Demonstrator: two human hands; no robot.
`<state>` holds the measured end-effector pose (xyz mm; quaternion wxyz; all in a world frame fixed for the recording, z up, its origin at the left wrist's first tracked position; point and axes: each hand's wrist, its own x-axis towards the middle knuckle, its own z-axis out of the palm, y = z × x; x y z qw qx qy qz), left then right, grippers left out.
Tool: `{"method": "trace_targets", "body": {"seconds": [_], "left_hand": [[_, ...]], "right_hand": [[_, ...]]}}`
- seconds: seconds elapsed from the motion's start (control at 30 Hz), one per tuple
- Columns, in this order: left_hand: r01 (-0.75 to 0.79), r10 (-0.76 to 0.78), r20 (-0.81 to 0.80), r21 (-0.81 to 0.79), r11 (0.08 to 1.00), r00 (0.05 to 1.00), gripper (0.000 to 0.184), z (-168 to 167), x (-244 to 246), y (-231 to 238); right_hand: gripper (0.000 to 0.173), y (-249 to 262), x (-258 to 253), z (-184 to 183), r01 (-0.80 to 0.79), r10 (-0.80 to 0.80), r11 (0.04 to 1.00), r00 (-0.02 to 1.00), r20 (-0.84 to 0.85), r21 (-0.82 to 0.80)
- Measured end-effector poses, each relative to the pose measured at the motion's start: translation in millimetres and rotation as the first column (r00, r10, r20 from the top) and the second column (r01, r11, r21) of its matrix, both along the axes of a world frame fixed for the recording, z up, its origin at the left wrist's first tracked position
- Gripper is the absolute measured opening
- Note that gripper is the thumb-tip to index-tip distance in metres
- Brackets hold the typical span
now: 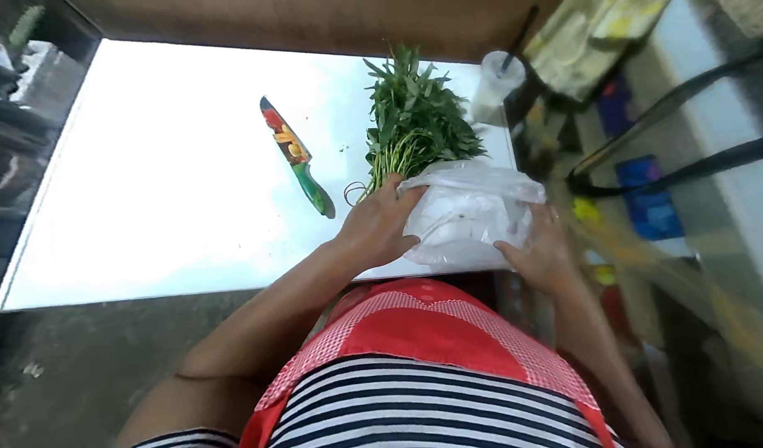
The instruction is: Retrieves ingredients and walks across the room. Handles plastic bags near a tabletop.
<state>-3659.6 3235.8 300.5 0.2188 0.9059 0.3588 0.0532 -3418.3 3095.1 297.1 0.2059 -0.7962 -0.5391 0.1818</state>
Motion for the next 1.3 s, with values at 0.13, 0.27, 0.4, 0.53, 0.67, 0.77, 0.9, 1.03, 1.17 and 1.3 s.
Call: {"method": "trace_targets", "body": {"seconds": [0.13,0.27,0.4,0.53,0.67,0.77,0.9,1.03,1.17,1.3], "left_hand": [[0.042,-0.052,0.102,0.095,0.995,0.993,0.073,-1,-2,-2],[0.098,-0.142,0.228,0.196,0.976,0.963,0.063,-3,-4,-1],[0.142,-0.230,0.348,0.261,0.955,0.909,0.060,-9,0,1],[0.161,-0.287,0.411,0.314,0.936,0.866,0.055,-7,6,-11],[0.161,-0.338,0.438,0.393,0.906,0.833,0.053,5,8,-34],[0.148,-0.353,0.465,0.421,0.895,0.812,0.056,14,9,-60],[0.131,-0.340,0.499,0.407,0.904,0.797,0.059,23,15,-109],[0.118,-0.381,0.551,0.453,0.884,0.743,0.063,16,29,-155],[0.116,-0.380,0.563,0.448,0.887,0.734,0.065,9,38,-196],[0.112,-0.354,0.547,0.425,0.898,0.759,0.066,7,39,-225]], "right_hand": [[0.066,-20,-10,1,0.059,-0.042,0.985,0.993,-0.106,0.162],[0.050,-37,-19,-7,0.064,-0.024,0.919,0.994,-0.108,0.390],[0.032,-54,-26,-10,0.107,0.012,0.788,0.982,-0.189,0.606],[0.029,-78,-27,-10,0.100,0.024,0.717,0.986,-0.167,0.690],[0.039,-110,-27,3,0.069,-0.012,0.700,0.996,-0.084,0.711],[0.047,-145,-26,21,0.019,-0.063,0.716,0.997,0.037,0.698],[0.058,-200,-23,39,-0.067,-0.071,0.703,0.984,0.164,0.708],[0.063,-256,-20,49,-0.123,-0.091,0.704,0.961,0.260,0.700],[0.062,-301,-17,53,-0.132,-0.090,0.711,0.957,0.276,0.691],[0.063,-324,-11,53,-0.153,-0.068,0.703,0.958,0.280,0.694]]}}
